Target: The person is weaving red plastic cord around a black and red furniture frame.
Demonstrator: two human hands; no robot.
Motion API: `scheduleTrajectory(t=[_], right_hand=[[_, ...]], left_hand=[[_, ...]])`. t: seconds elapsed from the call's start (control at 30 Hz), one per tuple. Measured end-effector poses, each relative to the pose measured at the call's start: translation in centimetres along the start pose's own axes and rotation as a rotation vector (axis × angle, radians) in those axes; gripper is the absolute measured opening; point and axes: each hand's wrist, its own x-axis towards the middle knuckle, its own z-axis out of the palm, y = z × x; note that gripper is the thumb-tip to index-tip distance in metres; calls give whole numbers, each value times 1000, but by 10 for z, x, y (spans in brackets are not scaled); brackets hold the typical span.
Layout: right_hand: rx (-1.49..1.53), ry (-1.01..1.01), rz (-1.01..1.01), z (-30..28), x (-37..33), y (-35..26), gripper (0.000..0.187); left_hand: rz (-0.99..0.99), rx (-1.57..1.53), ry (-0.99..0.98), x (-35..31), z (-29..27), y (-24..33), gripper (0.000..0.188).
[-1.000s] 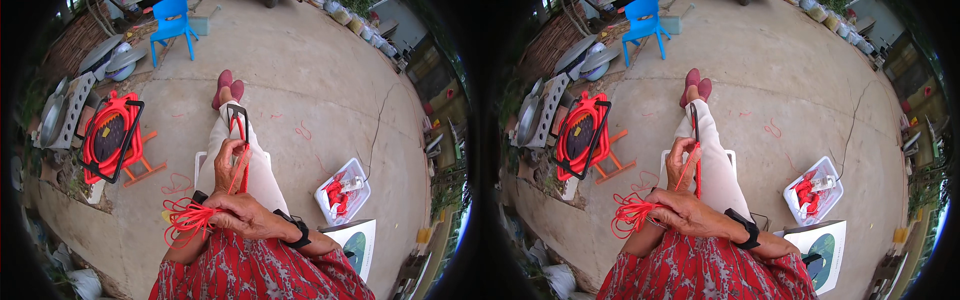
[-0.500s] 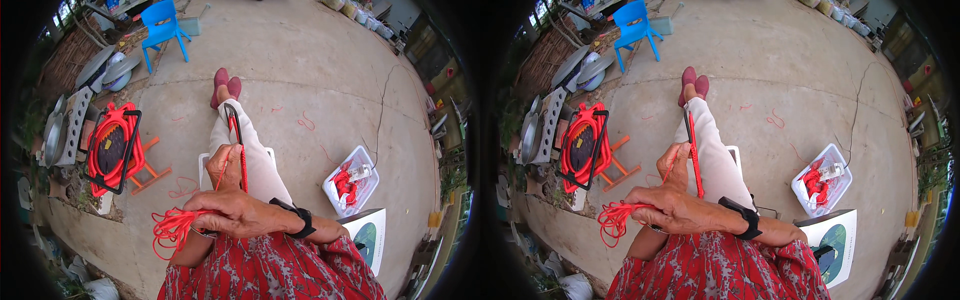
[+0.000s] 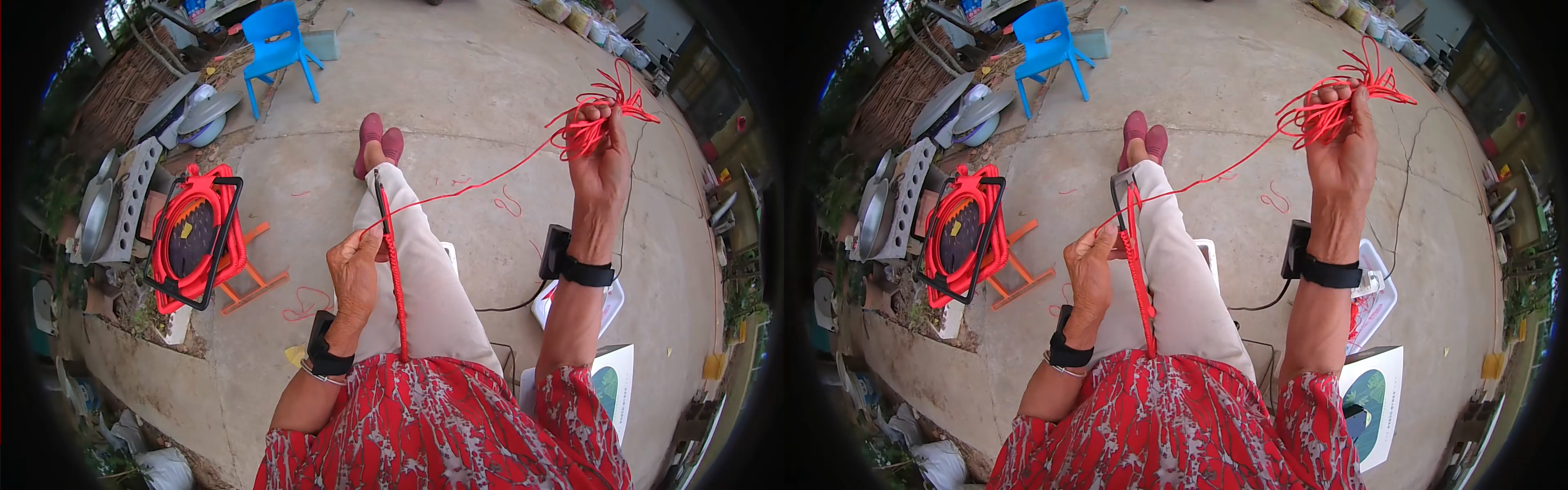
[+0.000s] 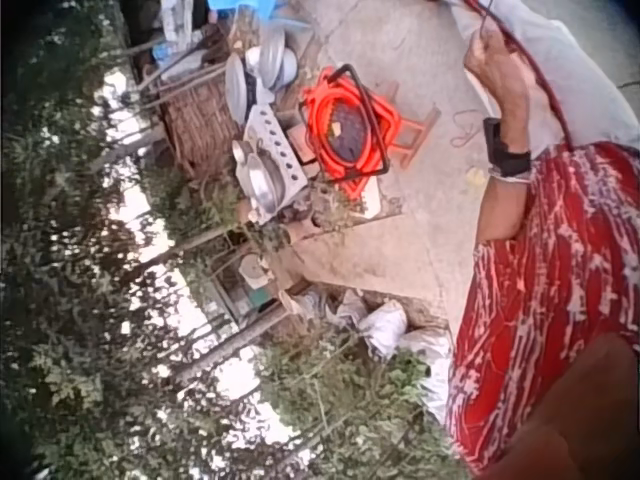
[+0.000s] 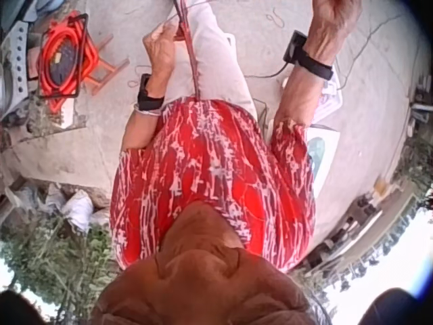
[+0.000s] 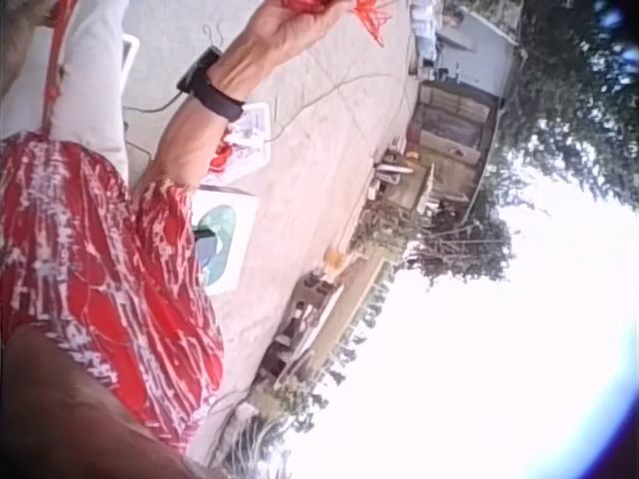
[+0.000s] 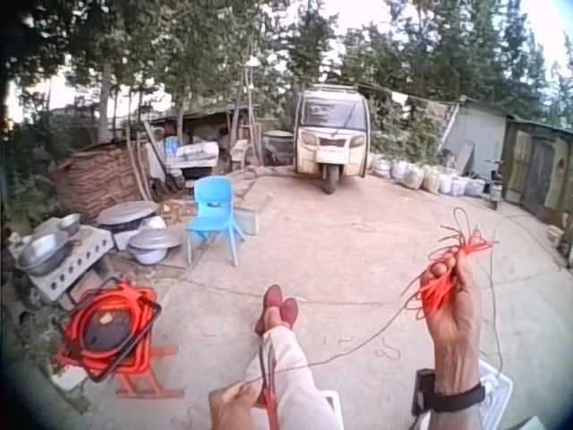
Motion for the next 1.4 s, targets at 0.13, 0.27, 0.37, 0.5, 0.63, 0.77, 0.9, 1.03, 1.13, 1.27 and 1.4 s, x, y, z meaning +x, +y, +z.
scheduleTrajectory(t=[0.13, 0.27, 0.37, 0.5, 0.63, 0.77, 0.9, 1.03, 1.13, 1.27, 1.4], right_hand=[[-280, -8, -82, -59, 27, -21, 16], [-444, -147, 156, -38, -30, 21, 20], [-755, -395, 475, -43, -79, 29, 15], [-841, -887, 906, -22, -128, 58, 15], [-869, -1262, 698, -14, -151, 91, 20], [-1003, -732, 808, 6, -126, 107, 21], [-821, -378, 650, -10, -104, 125, 24], [-1078, -372, 492, -24, -110, 150, 22], [-1554, -548, -90, -38, -107, 160, 17], [-1723, -552, -114, -48, -98, 165, 12], [-1612, -497, 113, -34, -105, 157, 9]], left_hand=[[-137, -61, -89, 3, 4, 15, 27], [-174, -99, -36, 5, -2, 23, 28], [-80, 25, -37, 9, -8, 26, 30], [11, 66, -139, 15, -11, 51, 30], [302, 206, -396, 22, 2, 80, 27], [652, 416, -491, 36, 0, 85, 24], [558, 306, -188, 36, 0, 75, 21], [248, 125, 42, 34, -13, 33, 22], [-5, -35, 92, 31, -17, 16, 24], [32, -209, 80, 24, -22, 28, 24], [-52, -185, -26, 22, -27, 35, 25]])
